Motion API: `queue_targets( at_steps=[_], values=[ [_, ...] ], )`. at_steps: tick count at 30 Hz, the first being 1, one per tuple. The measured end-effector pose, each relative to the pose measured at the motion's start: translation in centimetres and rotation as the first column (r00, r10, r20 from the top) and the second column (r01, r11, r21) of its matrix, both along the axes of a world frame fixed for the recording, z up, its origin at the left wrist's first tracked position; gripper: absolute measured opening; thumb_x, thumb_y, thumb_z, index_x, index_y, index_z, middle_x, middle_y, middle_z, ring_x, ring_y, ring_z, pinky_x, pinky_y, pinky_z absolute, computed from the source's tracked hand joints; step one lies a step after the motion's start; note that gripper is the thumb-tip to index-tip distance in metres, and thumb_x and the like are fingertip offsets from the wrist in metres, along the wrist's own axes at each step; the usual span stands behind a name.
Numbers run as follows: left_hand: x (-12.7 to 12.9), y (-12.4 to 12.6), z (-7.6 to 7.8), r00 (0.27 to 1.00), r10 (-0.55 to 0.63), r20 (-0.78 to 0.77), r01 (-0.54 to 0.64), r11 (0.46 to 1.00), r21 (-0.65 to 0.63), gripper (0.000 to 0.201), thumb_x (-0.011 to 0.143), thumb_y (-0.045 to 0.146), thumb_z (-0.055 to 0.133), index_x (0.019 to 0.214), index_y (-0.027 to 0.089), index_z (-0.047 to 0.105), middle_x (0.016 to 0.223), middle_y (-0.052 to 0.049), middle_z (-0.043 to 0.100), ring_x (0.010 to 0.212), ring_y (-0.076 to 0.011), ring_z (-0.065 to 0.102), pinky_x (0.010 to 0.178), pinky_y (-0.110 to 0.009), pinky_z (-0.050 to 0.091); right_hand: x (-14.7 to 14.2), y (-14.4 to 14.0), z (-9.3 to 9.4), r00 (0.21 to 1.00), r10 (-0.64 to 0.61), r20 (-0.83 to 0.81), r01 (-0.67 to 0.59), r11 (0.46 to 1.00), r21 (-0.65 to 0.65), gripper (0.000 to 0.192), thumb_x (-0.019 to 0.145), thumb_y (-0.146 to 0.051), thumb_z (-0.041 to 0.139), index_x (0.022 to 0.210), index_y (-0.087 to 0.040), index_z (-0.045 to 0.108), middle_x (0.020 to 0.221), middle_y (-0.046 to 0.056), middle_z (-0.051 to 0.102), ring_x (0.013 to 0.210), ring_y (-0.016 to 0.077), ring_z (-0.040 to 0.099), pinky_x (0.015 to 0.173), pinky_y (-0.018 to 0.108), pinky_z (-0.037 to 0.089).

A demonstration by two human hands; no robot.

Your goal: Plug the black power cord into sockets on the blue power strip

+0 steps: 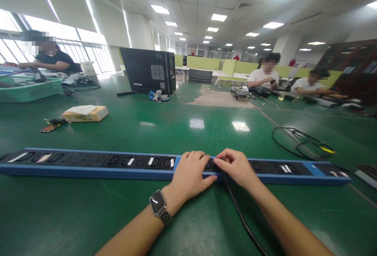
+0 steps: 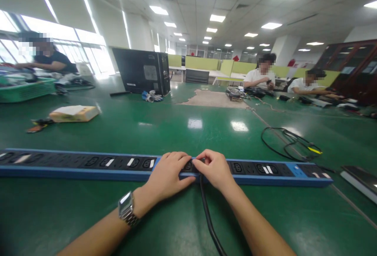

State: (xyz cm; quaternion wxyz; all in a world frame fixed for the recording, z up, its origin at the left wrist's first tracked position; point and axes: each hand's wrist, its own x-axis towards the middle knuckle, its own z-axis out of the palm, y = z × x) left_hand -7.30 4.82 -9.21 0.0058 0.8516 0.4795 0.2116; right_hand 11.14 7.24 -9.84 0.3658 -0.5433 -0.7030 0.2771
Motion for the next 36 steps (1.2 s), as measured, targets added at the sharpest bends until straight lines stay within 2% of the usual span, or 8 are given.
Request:
queue_targets(
  at_steps=[5, 12, 20, 31, 34, 36],
  values=[
    [1.4, 0.2, -0.5, 0.999, -0.037, -0.031, 0.038, 0.999, 0.015, 0.044, 0.078, 0.045, 0.064, 0.116, 0.023, 0.057, 0.110, -0.006, 0.061, 0.105, -0.0257, 0.053, 0.094, -0.040, 0.039, 0.0, -0.2, 0.0, 0.999, -0.027, 0.039, 0.025, 0.999, 0.033, 0.026, 0.076, -0.042, 0.062, 0.084, -0.019, 0.071, 0.052, -0.006, 0.043, 0.051, 0.0097, 0.041, 0.052, 0.024, 0.030],
    [1.2, 0.0, -1.2, 0.998, -0.032, -0.054, 0.035, 0.997, 0.068, 0.042, 0.081, 0.047, 0.061, 0.113, 0.020, 0.058, 0.119, -0.007, 0.060, 0.110, -0.0259, 0.051, 0.099, -0.041, 0.036, 0.0, -0.8, 0.1, 0.999, -0.002, 0.033, 0.001, 0.999, 0.037, 0.033, 0.076, -0.049, 0.063, 0.088, -0.020, 0.072, 0.053, -0.005, 0.045, 0.052, 0.0103, 0.042, 0.053, 0.024, 0.031],
    [1.1, 0.0, -1.1, 0.996, -0.047, -0.078, 0.052, 0.996, 0.075, 0.046, 0.083, 0.044, 0.059, 0.123, 0.022, 0.054, 0.125, -0.008, 0.057, 0.114, -0.0266, 0.050, 0.100, -0.042, 0.035, -0.1, -0.8, 0.0, 0.999, -0.029, 0.045, 0.026, 0.998, 0.065, 0.025, 0.078, -0.041, 0.061, 0.088, -0.021, 0.071, 0.054, -0.005, 0.047, 0.053, 0.0105, 0.044, 0.054, 0.024, 0.033],
    [1.1, 0.0, -0.9, 0.994, -0.054, -0.097, 0.060, 0.996, 0.063, 0.044, 0.084, 0.044, 0.057, 0.122, 0.021, 0.054, 0.125, -0.008, 0.057, 0.115, -0.0267, 0.049, 0.101, -0.044, 0.035, -0.5, -1.0, 0.4, 0.997, -0.053, 0.063, 0.050, 0.998, 0.044, 0.022, 0.076, -0.036, 0.059, 0.086, -0.021, 0.071, 0.054, -0.005, 0.048, 0.054, 0.0107, 0.046, 0.055, 0.023, 0.033],
    [1.1, 0.1, -1.0, 0.994, -0.047, -0.102, 0.054, 0.996, 0.066, 0.045, 0.084, 0.044, 0.057, 0.122, 0.021, 0.054, 0.125, -0.008, 0.057, 0.115, -0.0269, 0.049, 0.101, -0.044, 0.035, -0.9, -1.0, 0.9, 0.997, -0.028, 0.078, 0.025, 0.999, 0.044, 0.019, 0.076, -0.031, 0.057, 0.082, -0.020, 0.072, 0.055, -0.004, 0.051, 0.054, 0.0105, 0.046, 0.054, 0.023, 0.033],
    [1.1, 0.1, -1.0, 0.994, -0.043, -0.102, 0.050, 0.996, 0.069, 0.046, 0.084, 0.045, 0.057, 0.124, 0.022, 0.054, 0.125, -0.008, 0.057, 0.113, -0.0268, 0.050, 0.100, -0.044, 0.036, -0.9, -1.2, 1.9, 0.998, -0.017, 0.061, 0.013, 0.998, 0.064, 0.019, 0.076, -0.028, 0.055, 0.079, -0.019, 0.071, 0.055, -0.004, 0.052, 0.054, 0.0101, 0.046, 0.053, 0.023, 0.033]
  ],
)
